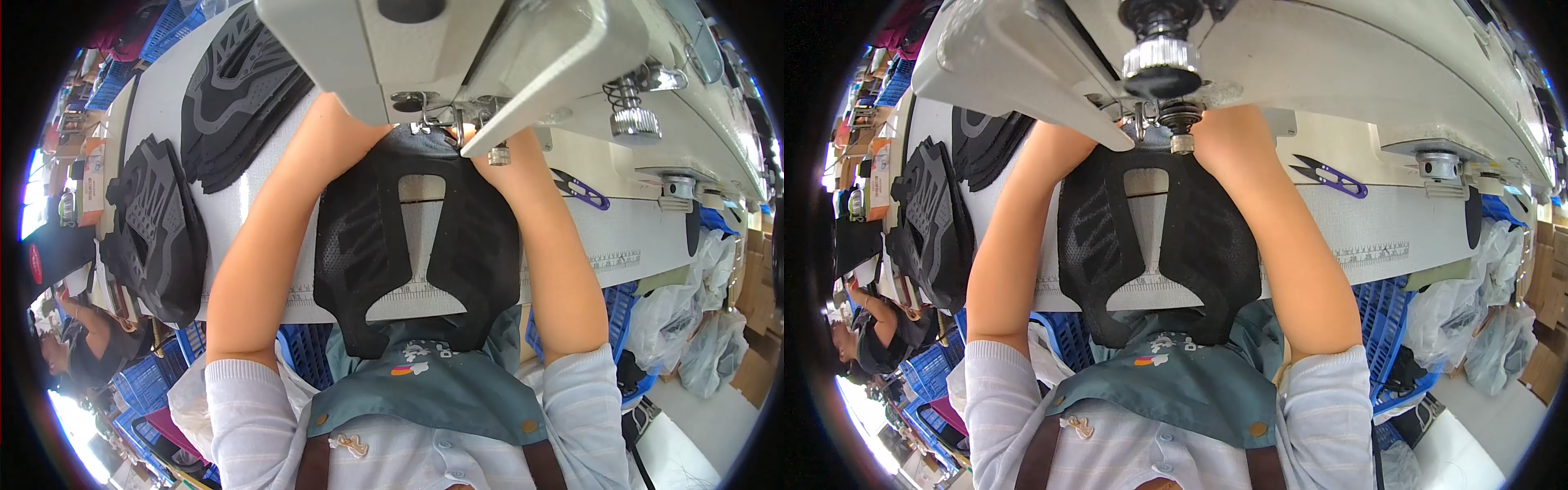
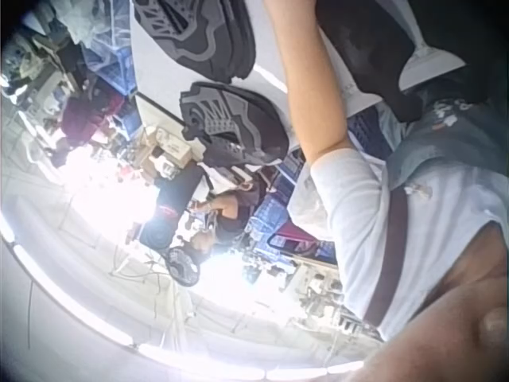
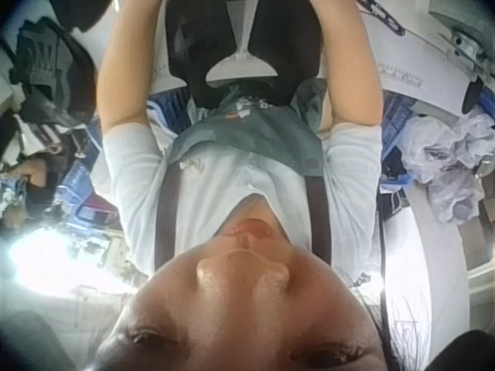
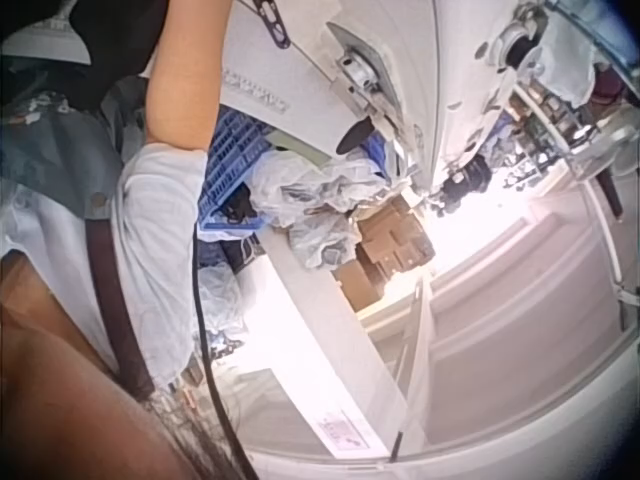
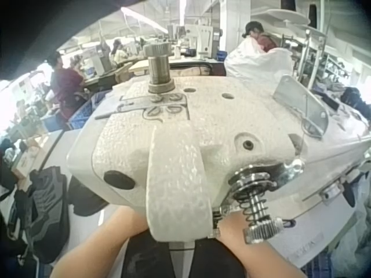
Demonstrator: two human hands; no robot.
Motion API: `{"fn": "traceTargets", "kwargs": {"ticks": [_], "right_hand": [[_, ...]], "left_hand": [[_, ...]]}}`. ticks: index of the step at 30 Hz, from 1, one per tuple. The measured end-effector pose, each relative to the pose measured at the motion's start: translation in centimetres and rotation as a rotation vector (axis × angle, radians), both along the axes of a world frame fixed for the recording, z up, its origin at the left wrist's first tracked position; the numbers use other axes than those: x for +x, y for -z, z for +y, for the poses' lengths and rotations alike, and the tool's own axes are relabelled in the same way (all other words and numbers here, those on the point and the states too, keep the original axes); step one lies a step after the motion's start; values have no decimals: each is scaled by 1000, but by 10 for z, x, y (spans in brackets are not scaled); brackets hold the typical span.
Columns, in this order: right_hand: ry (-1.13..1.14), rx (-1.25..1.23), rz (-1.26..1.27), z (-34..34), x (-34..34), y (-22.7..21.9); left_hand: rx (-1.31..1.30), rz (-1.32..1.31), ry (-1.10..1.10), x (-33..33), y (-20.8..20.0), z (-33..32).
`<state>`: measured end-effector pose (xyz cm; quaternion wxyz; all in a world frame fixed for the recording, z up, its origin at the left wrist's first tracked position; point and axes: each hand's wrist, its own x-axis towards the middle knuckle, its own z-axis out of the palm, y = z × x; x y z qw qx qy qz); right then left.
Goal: Using an industrial sewing machine to stitch together components for the upper part of a shoe.
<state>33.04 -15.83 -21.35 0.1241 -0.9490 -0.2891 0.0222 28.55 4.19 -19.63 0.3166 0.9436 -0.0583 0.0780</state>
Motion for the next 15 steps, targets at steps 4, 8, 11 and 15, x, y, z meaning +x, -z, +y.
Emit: {"fn": "traceTargets", "kwargs": {"ticks": [4, 8, 11, 15], "right_hand": [[15, -41, 67, 2, 3, 0], [4, -42, 55, 2, 2, -1], [20, 18, 24, 0, 1, 0], [11, -15, 73, 1, 2, -3]], "left_hand": [[-3, 13, -20, 0, 0, -1], [-67, -20, -5, 1, 8, 3], [-42, -23, -16, 1, 6, 0], [-55, 13, -43, -1, 3, -1]]}}
